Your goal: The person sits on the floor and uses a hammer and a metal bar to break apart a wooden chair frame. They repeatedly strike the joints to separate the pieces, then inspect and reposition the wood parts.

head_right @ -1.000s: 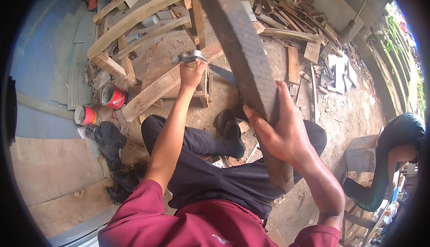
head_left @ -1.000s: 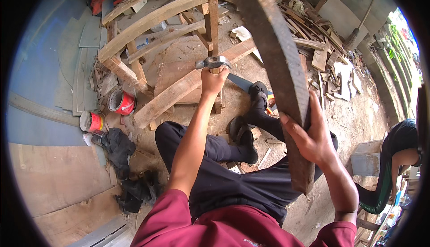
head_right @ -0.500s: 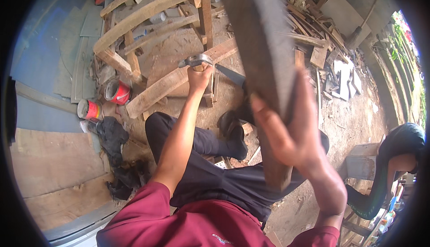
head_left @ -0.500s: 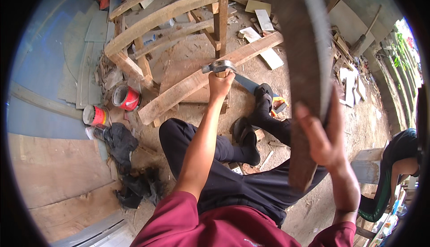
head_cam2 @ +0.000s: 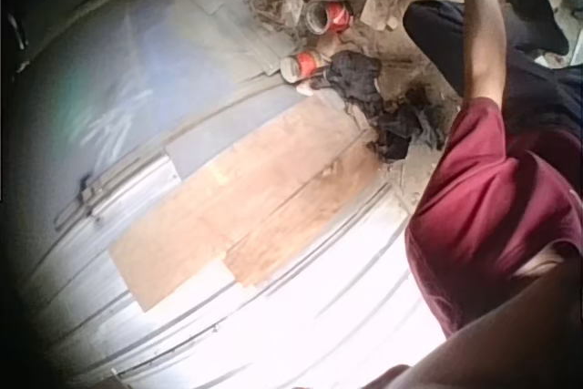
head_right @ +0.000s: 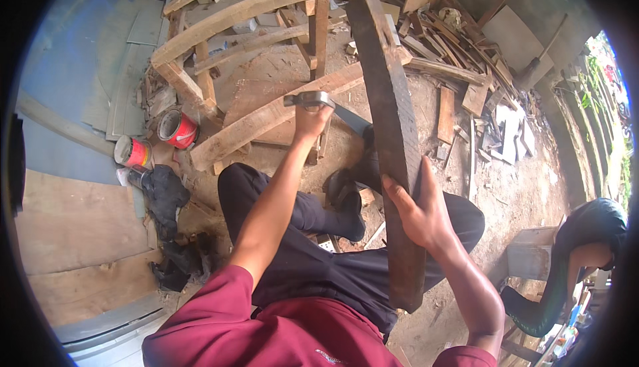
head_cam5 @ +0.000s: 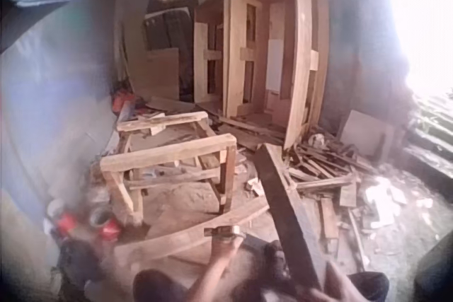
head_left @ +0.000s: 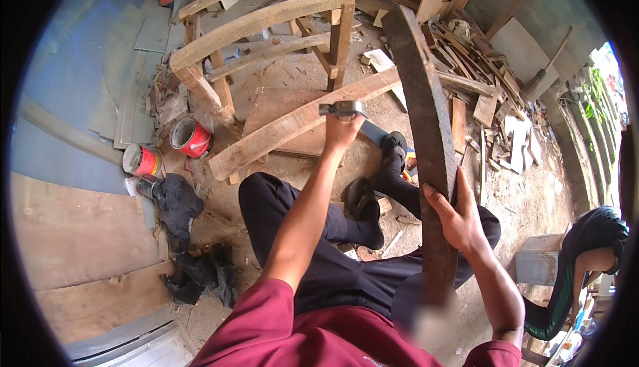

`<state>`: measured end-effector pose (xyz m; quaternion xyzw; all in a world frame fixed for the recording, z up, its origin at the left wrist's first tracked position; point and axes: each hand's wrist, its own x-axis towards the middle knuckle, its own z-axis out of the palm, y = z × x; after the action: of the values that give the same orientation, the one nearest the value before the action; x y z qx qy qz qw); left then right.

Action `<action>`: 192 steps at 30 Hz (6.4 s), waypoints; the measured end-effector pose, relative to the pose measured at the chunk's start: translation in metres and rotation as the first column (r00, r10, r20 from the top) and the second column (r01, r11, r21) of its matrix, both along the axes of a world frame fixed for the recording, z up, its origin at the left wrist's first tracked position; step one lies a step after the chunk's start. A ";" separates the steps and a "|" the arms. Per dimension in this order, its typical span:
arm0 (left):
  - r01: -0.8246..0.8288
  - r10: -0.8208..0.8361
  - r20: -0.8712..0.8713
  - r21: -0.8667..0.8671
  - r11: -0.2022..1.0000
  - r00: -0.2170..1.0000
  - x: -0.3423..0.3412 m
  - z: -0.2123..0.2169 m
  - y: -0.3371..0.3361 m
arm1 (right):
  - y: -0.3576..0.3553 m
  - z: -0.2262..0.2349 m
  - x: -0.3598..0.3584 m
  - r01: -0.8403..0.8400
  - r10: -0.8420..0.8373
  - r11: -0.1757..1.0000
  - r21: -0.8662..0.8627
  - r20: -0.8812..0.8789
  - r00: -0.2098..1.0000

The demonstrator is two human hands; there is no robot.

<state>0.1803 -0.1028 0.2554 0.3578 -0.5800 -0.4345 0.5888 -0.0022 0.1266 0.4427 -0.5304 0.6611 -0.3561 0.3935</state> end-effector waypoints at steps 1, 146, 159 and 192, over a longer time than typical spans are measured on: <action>-0.040 0.038 -0.048 -0.045 0.998 0.998 -0.001 0.006 -0.001 | 0.003 0.002 0.000 0.001 -0.003 0.999 -0.038 -0.048 0.999; 0.203 -0.218 -0.025 0.487 0.850 0.976 -0.084 -0.173 0.054 | -0.001 -0.238 -0.064 0.341 -0.333 0.940 0.006 -0.208 0.920; 0.457 -0.210 -0.452 0.553 0.696 0.867 -0.024 -0.059 0.070 | -0.027 -0.335 -0.067 0.547 -0.448 0.829 0.114 -0.450 0.772; 0.043 -0.182 0.268 0.453 0.891 0.946 0.079 0.010 0.016 | -0.106 -0.245 0.088 0.170 -0.139 0.983 -0.073 0.317 0.938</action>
<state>0.2598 -0.0865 0.2652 0.5096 -0.5697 -0.5282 0.3699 0.0862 0.0202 0.1975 -0.4331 0.6122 -0.4972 0.4363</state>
